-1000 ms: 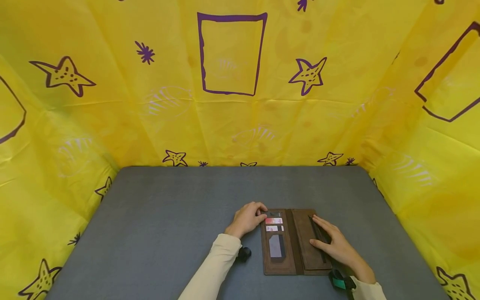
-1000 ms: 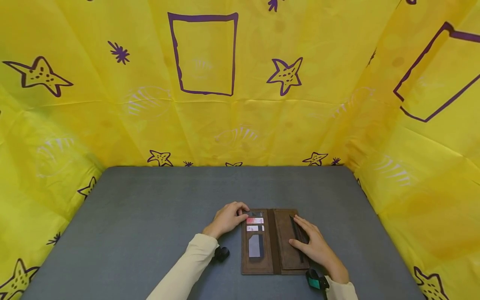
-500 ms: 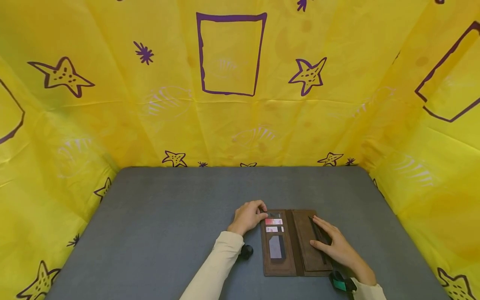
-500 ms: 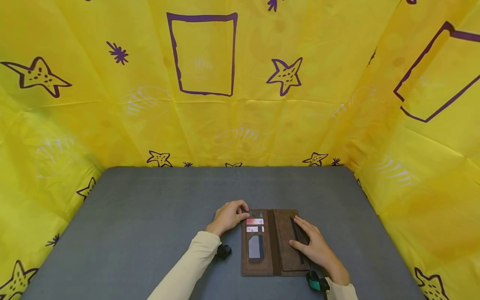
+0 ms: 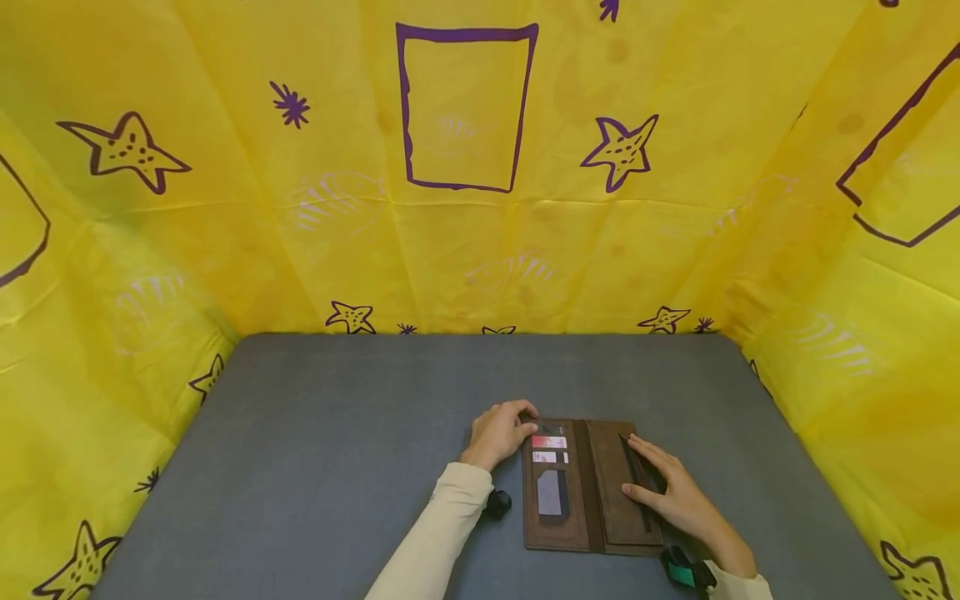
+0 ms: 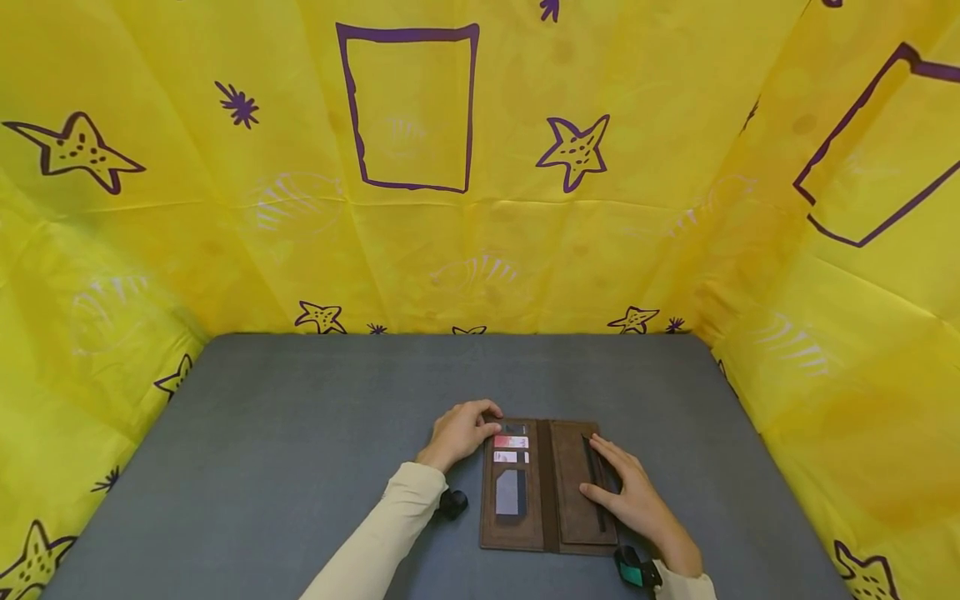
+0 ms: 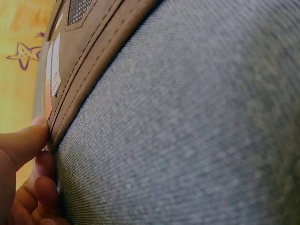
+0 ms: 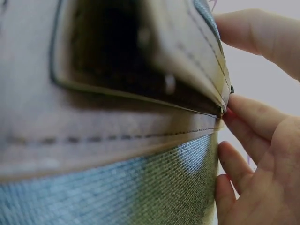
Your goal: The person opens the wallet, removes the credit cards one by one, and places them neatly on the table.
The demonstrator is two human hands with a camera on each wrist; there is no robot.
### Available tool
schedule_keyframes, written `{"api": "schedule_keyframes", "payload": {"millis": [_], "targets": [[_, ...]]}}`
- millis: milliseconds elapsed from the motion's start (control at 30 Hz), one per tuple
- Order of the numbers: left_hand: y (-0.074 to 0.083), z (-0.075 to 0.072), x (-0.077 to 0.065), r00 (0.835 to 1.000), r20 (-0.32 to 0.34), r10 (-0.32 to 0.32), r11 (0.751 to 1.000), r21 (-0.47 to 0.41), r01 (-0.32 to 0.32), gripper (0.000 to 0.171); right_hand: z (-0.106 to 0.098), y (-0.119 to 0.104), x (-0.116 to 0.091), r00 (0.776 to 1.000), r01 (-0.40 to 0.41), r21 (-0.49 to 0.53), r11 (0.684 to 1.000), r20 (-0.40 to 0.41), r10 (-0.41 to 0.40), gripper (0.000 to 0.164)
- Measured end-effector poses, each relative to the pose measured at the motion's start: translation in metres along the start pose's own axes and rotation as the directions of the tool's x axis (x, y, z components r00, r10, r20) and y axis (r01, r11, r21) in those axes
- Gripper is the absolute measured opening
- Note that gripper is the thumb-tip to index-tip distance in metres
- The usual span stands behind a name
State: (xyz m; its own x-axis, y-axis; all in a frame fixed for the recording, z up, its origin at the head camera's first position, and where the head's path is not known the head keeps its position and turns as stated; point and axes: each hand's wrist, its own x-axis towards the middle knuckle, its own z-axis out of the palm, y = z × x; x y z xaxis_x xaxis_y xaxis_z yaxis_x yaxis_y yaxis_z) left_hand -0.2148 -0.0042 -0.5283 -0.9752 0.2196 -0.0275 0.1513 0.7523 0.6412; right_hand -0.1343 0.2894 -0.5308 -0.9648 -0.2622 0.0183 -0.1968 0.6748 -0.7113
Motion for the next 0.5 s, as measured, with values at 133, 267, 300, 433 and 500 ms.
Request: {"api": "schedule_keyframes", "payload": {"millis": [133,267,300,433,500], "targets": [[-0.0010,-0.0015,-0.0003,1.000,0.006,0.000,1.000,-0.008,0.000,0.015,0.0002,0.0004,-0.0001,1.000,-0.009,0.004,1.000,0.003,0.009,0.073],[-0.0017,-0.0031,-0.0010,1.000,0.016,-0.005,1.000,-0.014,0.005,0.015,0.0011,0.0016,-0.0003,1.000,-0.013,0.008,1.000,0.012,0.012,0.072],[-0.0017,-0.0033,-0.0009,1.000,0.019,-0.006,1.000,-0.011,0.006,0.016,0.0012,0.0017,-0.0004,1.000,-0.011,0.009,1.000,0.012,0.011,0.072],[-0.0007,-0.0048,-0.0017,1.000,0.025,-0.004,1.000,0.002,0.004,0.020,0.0014,0.0016,-0.0005,1.000,-0.001,0.013,1.000,0.008,0.001,0.072],[0.0005,-0.0056,-0.0020,1.000,0.022,-0.003,1.000,0.002,0.003,0.021,0.0013,0.0017,0.0000,1.000,0.003,0.012,1.000,0.005,-0.003,0.072]]}}
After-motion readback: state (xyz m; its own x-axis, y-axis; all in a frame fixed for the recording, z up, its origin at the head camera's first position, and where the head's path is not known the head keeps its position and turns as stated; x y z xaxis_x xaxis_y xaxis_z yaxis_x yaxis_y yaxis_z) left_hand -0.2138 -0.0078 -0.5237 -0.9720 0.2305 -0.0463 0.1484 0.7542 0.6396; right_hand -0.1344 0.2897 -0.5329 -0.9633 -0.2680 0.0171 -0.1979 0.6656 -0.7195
